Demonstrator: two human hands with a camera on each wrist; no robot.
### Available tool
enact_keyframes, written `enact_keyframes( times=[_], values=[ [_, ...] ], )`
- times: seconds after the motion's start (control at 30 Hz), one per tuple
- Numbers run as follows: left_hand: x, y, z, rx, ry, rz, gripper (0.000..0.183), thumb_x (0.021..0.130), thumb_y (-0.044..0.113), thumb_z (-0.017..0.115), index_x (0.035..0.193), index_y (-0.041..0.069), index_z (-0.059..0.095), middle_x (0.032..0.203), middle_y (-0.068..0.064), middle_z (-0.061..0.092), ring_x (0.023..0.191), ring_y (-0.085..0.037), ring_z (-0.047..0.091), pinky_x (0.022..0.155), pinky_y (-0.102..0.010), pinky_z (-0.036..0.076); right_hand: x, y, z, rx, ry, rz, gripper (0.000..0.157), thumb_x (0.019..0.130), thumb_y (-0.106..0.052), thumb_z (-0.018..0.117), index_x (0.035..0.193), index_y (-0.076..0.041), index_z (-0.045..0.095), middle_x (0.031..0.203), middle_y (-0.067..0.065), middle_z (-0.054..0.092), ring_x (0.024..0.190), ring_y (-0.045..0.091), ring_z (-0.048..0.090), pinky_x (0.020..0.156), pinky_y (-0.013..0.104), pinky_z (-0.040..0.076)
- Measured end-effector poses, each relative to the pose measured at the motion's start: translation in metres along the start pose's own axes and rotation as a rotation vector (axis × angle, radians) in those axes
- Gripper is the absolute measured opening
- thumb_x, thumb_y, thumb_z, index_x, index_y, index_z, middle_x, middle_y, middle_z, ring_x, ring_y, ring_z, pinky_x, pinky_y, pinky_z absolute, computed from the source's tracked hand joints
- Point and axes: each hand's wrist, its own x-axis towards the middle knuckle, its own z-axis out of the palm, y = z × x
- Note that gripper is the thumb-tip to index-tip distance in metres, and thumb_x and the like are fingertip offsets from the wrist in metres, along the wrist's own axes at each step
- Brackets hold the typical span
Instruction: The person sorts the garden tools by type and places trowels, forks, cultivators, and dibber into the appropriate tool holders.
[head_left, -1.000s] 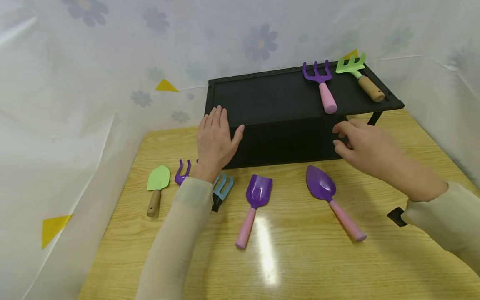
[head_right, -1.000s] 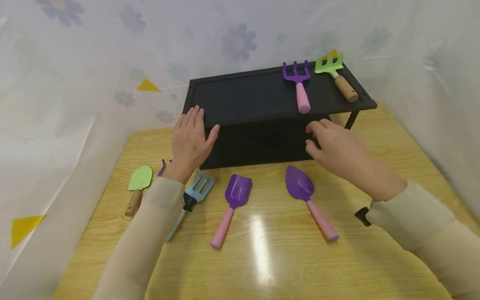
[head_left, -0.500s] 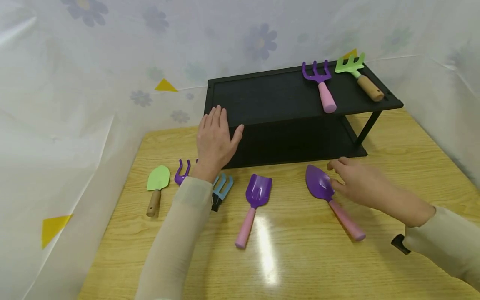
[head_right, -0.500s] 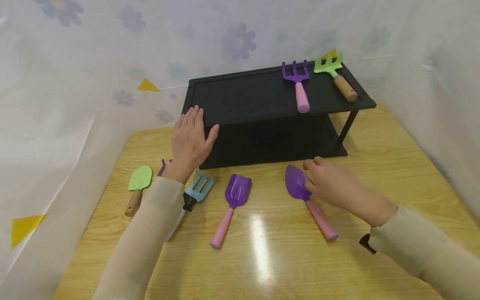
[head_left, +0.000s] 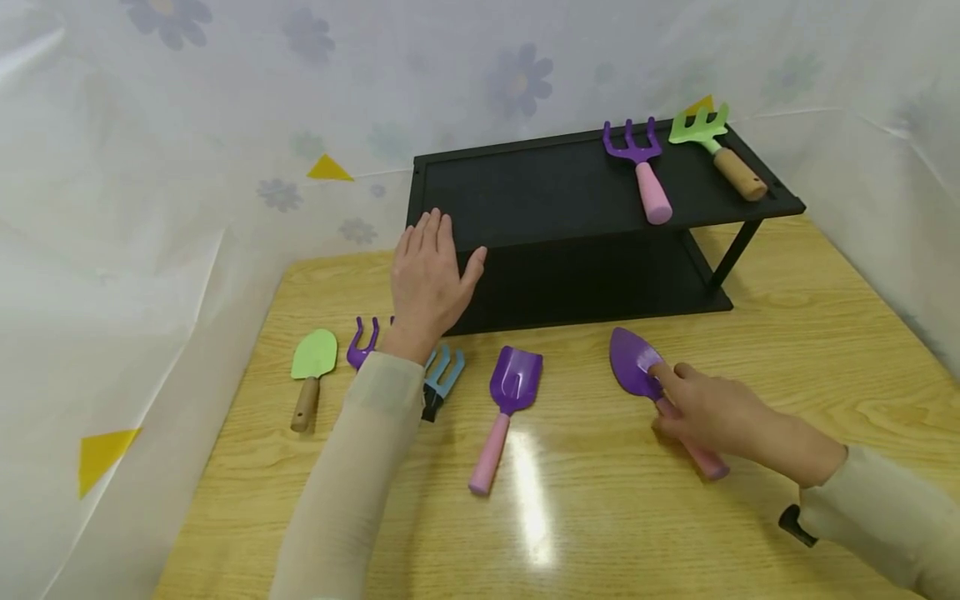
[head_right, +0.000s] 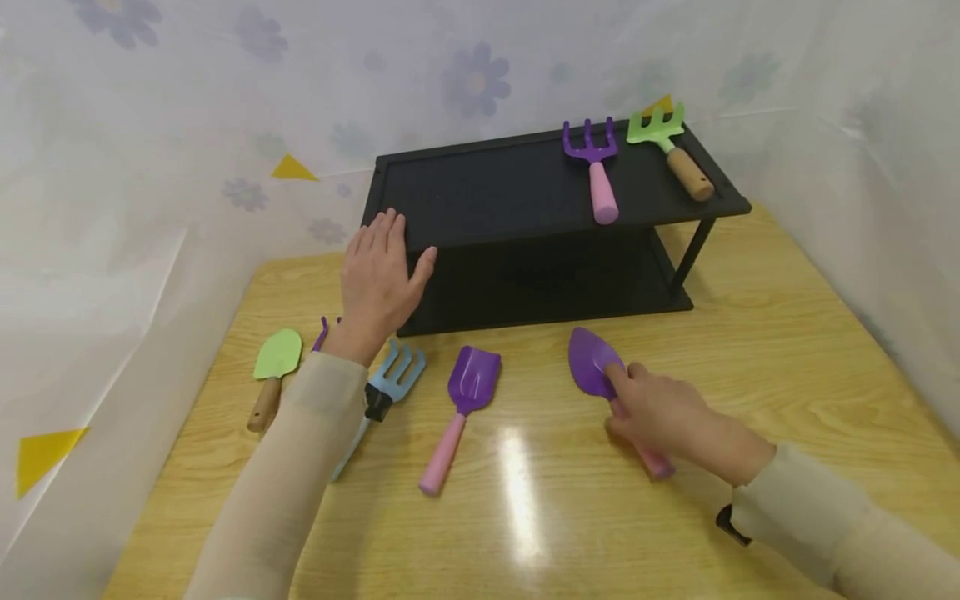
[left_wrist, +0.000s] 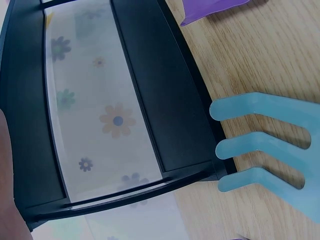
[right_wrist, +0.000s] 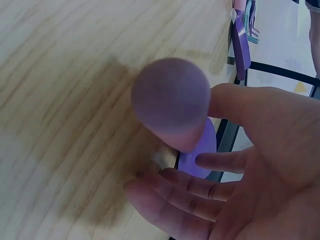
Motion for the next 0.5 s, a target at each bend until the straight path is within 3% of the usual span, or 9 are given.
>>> enact_keyframes(
  times=[0.5],
  values=[
    [0.0002,-0.0003,-0.0009,0.005,-0.002,0.003,0.078,0.101,0.061,0.028,0.155,0.004,0.03,0.162,-0.012,0.03,0.151,-0.027,0.028,0.126,-0.041,0.016,-0.0045,0.0011,0.0064,0.032,-0.029,-0.029,0.048,0.092,-0.016,0.065,0.134,-0.004,0.046,0.091,0.013,0.054,0.055,0.014,0.047,0.043,0.026,0.036]
  ],
)
